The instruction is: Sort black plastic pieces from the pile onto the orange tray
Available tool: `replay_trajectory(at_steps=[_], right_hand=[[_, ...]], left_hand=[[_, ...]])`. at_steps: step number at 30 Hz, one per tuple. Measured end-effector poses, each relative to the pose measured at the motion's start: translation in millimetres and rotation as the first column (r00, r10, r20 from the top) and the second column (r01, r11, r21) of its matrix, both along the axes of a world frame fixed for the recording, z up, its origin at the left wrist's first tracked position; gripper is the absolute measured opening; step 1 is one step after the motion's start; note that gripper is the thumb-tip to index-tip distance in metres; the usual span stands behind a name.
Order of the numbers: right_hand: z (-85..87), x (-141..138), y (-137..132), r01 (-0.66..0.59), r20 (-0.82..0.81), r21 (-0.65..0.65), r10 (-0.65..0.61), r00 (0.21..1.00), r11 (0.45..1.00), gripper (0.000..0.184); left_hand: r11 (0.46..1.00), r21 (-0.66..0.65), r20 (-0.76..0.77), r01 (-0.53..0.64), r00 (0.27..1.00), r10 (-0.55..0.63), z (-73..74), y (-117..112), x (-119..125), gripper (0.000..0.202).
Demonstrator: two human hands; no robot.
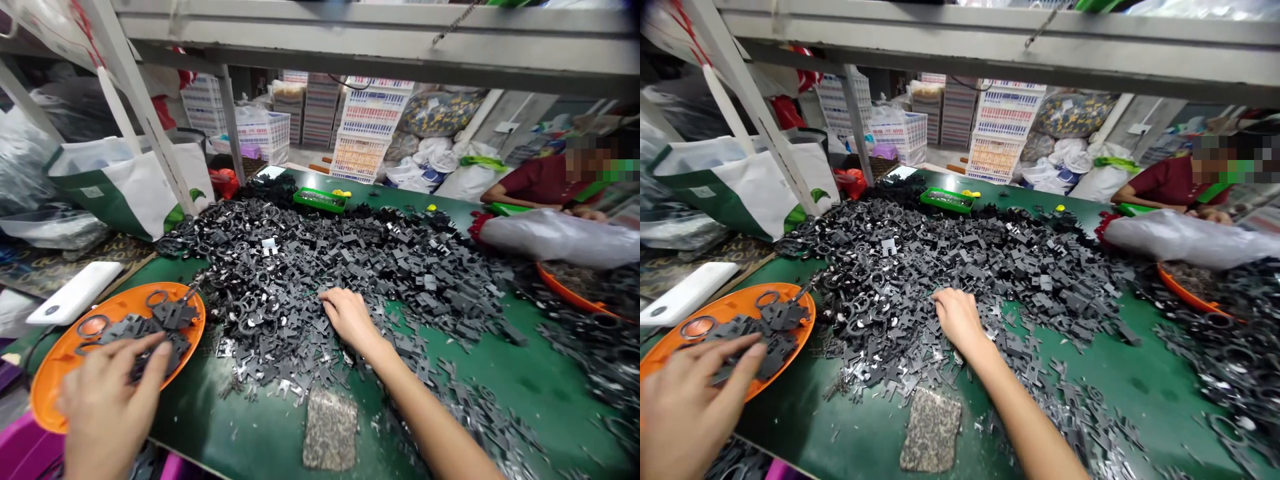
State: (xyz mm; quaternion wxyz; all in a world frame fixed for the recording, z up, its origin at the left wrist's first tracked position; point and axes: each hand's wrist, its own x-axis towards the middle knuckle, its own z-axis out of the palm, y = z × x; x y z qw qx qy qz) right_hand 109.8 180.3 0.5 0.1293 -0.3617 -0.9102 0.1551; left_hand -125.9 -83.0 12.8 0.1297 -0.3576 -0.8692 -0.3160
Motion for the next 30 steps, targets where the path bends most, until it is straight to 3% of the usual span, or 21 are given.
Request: replay_trajectory(at_steps=[2, 5, 9, 13, 14, 16, 18, 19, 20, 21, 23, 25, 27, 28, 30], right_hand=[[0.2, -24.0, 17.0, 0.035, -0.020, 0.031, -0.034, 0.999, 0.999, 0.025], [-0.6, -52.2, 38.1, 0.073, -0.060, 0.042, -0.070, 0.996, 0.996, 0.028], [-0.5, -67.6, 52.4, 0.031, -0.111, -0.040, -0.036, 0.993, 0.999, 0.014], [7.7, -50.1, 39.5, -0.047, -0.221, -0.189, 0.005, 0.975, 0.981, 0.021], [10.3, -41.6, 30.5, -0.095, -0.248, -0.238, 0.034, 0.968, 0.967, 0.022], [14.7, -22.2, 6.5, -0.215, -0.295, -0.334, 0.115, 0.949, 0.918, 0.024], [16.3, -1.2, -20.9, -0.320, -0.328, -0.404, 0.191, 0.925, 0.857, 0.030], [15.8, 9.9, -33.5, -0.359, -0.341, -0.428, 0.219, 0.914, 0.829, 0.033], [14.5, 21.6, -44.1, -0.377, -0.351, -0.448, 0.228, 0.908, 0.811, 0.034], [12.4, 34.0, -52.4, -0.365, -0.351, -0.460, 0.212, 0.912, 0.809, 0.033], [6.7, 61.3, -60.9, -0.251, -0.292, -0.447, 0.126, 0.948, 0.859, 0.025], [-0.4, 89.6, -61.2, -0.077, -0.147, -0.367, 0.024, 0.989, 0.927, 0.018], [-8.0, 113.5, -58.5, 0.045, 0.030, -0.232, -0.039, 0.999, 0.972, 0.017], [-11.7, 122.0, -57.5, 0.075, 0.105, -0.157, -0.059, 0.993, 0.985, 0.017], [-18.8, 130.8, -57.4, 0.085, 0.209, 0.003, -0.084, 0.974, 0.996, 0.015]], left_hand=[[0.994, -0.017, -0.095, 0.109, 0.989, -0.110, 4.2, 19.2, 27.1, 0.030], [0.960, 0.003, -0.057, 0.282, 0.958, -0.281, -2.1, 37.5, 56.6, 0.024], [0.890, 0.035, 0.110, 0.455, 0.883, -0.456, -12.2, 45.0, 77.4, 0.016], [0.873, 0.125, 0.405, 0.472, 0.778, -0.479, -14.5, 50.7, 84.6, 0.016], [0.873, 0.188, 0.515, 0.450, 0.711, -0.478, -15.0, 54.6, 87.4, 0.021], [0.854, 0.351, 0.707, 0.383, 0.490, -0.510, -16.6, 65.6, 96.7, 0.037], [0.807, 0.490, 0.779, 0.328, 0.251, -0.575, -18.7, 77.5, 110.2, 0.049], [0.782, 0.529, 0.777, 0.330, 0.182, -0.602, -19.7, 82.0, 117.6, 0.047], [0.763, 0.540, 0.765, 0.354, 0.171, -0.621, -20.8, 84.7, 124.5, 0.039], [0.753, 0.526, 0.743, 0.396, 0.217, -0.633, -22.1, 85.4, 130.8, 0.030], [0.720, 0.442, 0.623, 0.535, 0.395, -0.676, -26.9, 80.7, 140.7, 0.015], [0.631, 0.300, 0.399, 0.716, 0.506, -0.764, -35.7, 70.6, 148.2, 0.011], [0.540, 0.159, 0.196, 0.827, 0.510, -0.838, -48.6, 59.4, 156.3, 0.018], [0.522, 0.115, 0.122, 0.845, 0.510, -0.852, -55.8, 54.6, 161.0, 0.018], [0.542, 0.084, 0.030, 0.836, 0.542, -0.840, -69.6, 47.4, 171.2, 0.023]])
